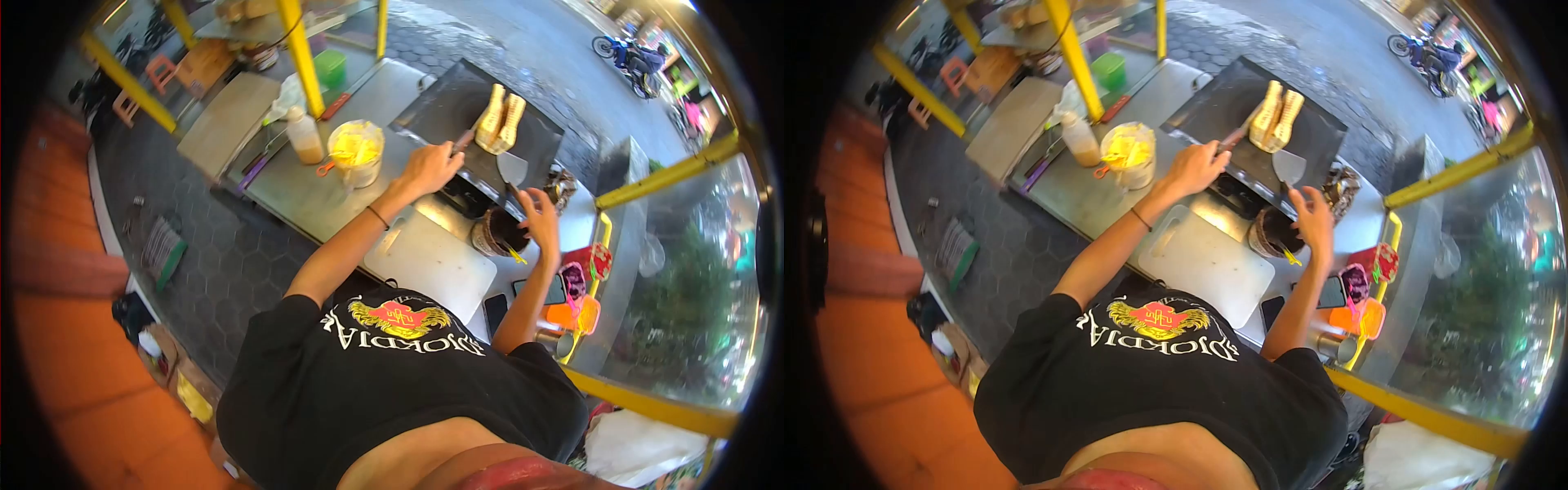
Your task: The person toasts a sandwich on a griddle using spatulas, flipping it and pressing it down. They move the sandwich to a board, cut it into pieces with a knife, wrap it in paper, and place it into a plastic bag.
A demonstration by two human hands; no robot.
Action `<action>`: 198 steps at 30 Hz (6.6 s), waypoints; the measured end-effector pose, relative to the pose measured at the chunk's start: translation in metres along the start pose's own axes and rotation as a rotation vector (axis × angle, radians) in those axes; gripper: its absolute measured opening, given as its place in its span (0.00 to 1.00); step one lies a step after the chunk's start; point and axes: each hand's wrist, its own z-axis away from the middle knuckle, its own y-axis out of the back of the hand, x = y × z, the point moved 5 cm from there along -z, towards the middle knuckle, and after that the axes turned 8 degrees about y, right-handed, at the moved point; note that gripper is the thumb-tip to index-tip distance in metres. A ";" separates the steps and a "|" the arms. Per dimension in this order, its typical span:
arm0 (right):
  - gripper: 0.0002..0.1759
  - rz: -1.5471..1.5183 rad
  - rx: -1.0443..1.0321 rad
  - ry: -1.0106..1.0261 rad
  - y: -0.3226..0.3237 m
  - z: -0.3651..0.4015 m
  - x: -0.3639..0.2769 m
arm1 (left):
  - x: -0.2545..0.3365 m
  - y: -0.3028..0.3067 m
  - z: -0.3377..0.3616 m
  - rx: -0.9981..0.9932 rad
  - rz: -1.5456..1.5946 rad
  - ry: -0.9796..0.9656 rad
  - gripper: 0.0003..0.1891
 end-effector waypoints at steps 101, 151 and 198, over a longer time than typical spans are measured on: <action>0.28 0.376 0.017 0.200 0.002 0.002 -0.019 | -0.018 0.013 0.006 0.368 0.562 0.111 0.16; 0.25 -0.499 0.155 0.201 -0.082 -0.052 -0.024 | 0.051 0.004 0.026 0.378 0.282 -0.188 0.23; 0.26 -0.095 0.332 0.166 -0.015 -0.035 -0.006 | 0.092 -0.023 0.002 0.213 0.352 -0.284 0.19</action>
